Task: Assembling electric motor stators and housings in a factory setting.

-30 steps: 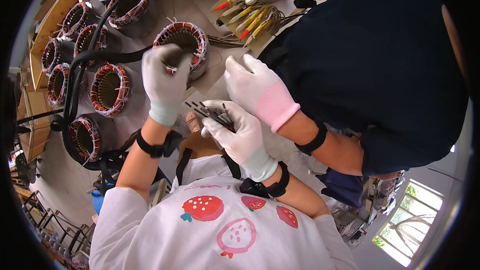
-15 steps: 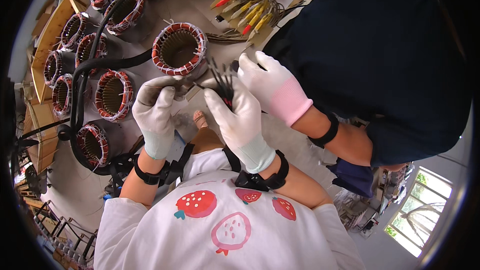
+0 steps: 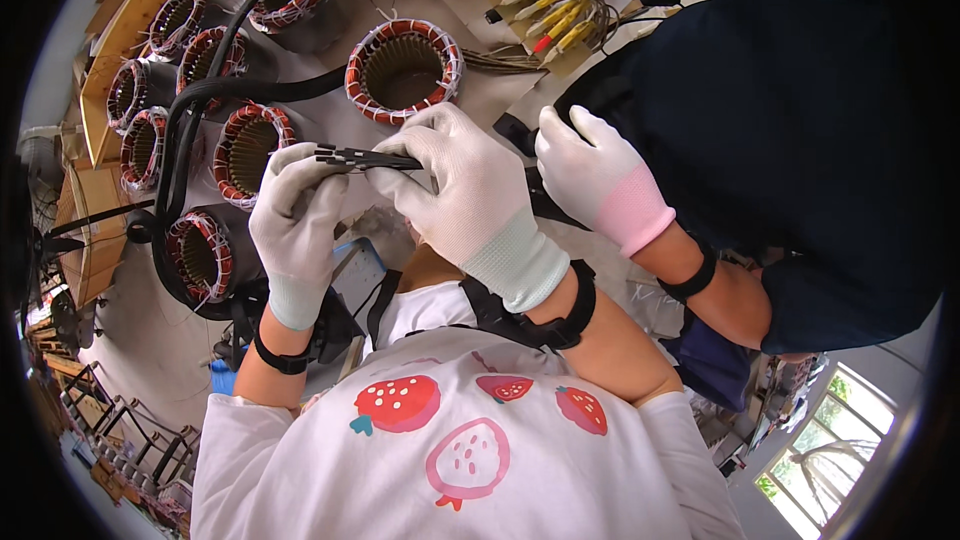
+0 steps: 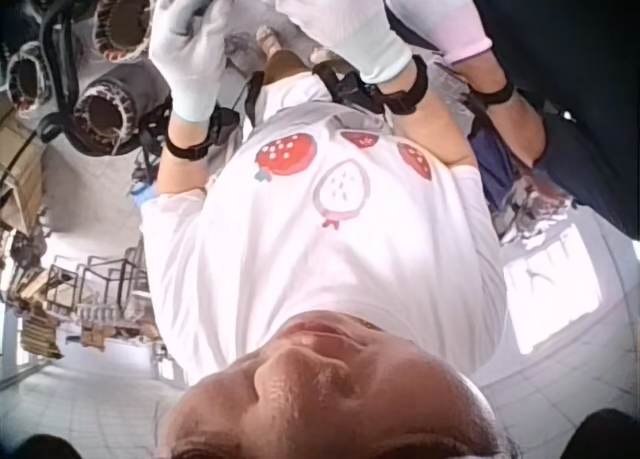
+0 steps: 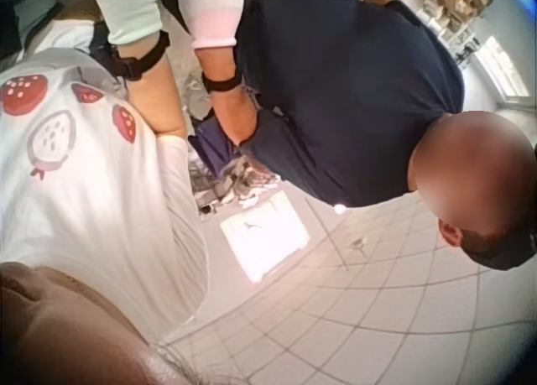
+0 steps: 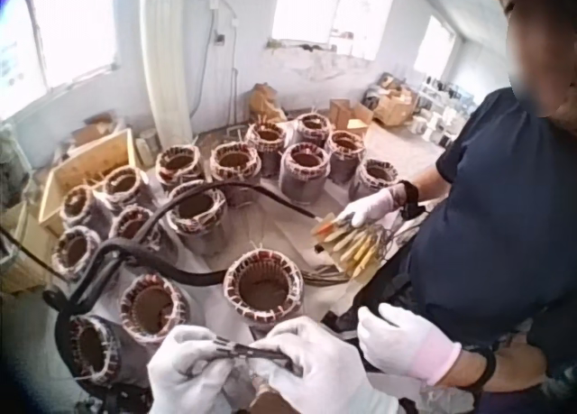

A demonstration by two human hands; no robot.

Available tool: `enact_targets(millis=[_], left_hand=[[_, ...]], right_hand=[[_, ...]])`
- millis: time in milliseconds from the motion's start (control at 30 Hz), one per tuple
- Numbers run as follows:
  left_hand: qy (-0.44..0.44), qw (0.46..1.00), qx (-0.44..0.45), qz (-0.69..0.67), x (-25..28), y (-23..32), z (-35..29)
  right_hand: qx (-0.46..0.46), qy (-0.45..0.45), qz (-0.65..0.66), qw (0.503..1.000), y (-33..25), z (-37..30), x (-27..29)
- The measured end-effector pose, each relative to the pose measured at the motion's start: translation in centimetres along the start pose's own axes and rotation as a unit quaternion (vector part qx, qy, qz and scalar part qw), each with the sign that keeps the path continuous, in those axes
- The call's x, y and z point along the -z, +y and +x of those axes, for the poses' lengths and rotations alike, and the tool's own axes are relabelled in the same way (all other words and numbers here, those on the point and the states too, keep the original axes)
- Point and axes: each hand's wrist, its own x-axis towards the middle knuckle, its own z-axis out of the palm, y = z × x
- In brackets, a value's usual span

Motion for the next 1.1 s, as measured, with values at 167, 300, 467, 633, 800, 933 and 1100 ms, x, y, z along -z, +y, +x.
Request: enact_targets(millis=[167, 300, 467, 633, 800, 933, 1100], left_hand=[[-0.021, 1.000, -0.007, 0.018, 0.1, 0.0, -0.1], [-0.041, 0.996, 0.066, -0.043, -0.4, 0.1, -0.5], [-0.149, 0.723, 0.446, -0.506, 0.3, -1.3, -0.1], [-0.110, 0.993, 0.028, 0.000, -0.7, 1.1, -0.2], [-0.104, 0.916, -0.311, 0.231, 0.2, -1.5, 1.2], [-0.175, 0.976, -0.104, 0.075, -0.7, -0.3, -0.2], [-0.201, 0.962, 0.169, -0.077, -0.9, 2.0, -0.5]], right_hand=[[-0.101, -0.059, 0.102, 0.988, -0.7, -0.5, -0.1], [-0.113, -0.066, 0.085, 0.988, -0.4, -0.8, -0.5], [0.092, -0.006, -0.092, 0.991, 0.5, -1.2, 0.1], [0.014, 0.006, 0.013, 1.000, -0.3, -1.8, 0.2], [-0.050, -0.004, 0.086, 0.995, -0.3, -2.2, 0.4], [0.101, 0.007, -0.025, 0.995, 1.7, -2.1, 0.7], [0.105, 0.017, -0.020, 0.994, 0.9, -2.1, 0.6]])
